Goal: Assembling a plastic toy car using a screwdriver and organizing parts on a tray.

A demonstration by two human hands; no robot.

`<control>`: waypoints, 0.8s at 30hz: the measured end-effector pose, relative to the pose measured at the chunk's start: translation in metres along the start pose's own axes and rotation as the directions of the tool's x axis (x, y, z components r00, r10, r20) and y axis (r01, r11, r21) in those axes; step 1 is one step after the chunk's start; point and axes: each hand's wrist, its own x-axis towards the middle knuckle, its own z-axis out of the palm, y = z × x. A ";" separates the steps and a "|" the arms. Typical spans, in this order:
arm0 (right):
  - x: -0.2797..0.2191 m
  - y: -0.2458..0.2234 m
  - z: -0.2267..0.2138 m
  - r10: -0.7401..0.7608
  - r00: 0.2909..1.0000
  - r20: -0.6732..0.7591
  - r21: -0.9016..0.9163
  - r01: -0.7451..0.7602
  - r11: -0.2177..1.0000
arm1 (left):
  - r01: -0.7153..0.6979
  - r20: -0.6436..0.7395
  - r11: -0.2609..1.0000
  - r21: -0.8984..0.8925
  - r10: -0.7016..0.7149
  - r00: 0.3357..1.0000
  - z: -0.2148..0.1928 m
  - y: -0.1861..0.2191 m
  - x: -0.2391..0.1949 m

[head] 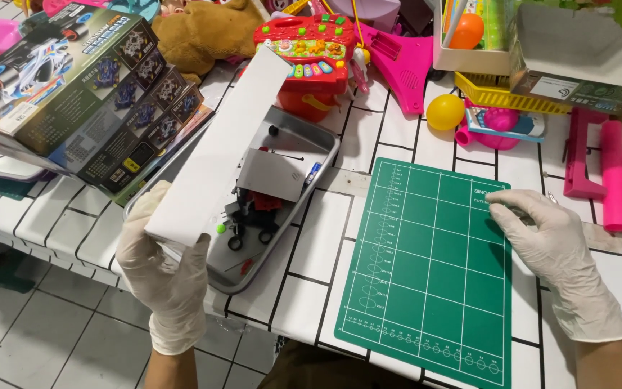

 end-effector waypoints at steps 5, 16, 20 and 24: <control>-0.001 -0.002 -0.001 -0.100 0.995 -0.023 -0.010 0.100 0.995 | 0.308 -0.273 0.932 -0.190 -0.351 0.896 0.005 0.010 -0.004; -0.005 -0.004 0.006 -0.650 0.755 -0.086 -0.299 0.602 0.740 | 0.686 0.057 0.637 -0.352 -0.717 0.695 0.031 0.025 0.007; -0.008 -0.013 -0.001 -0.714 0.692 -0.106 -0.350 0.646 0.678 | 0.785 0.314 0.373 -0.494 -0.766 0.561 0.060 0.026 0.007; -0.015 -0.022 -0.007 -0.681 0.723 -0.117 -0.327 0.619 0.714 | 0.872 0.326 0.384 -0.302 -0.818 0.474 0.081 0.030 0.010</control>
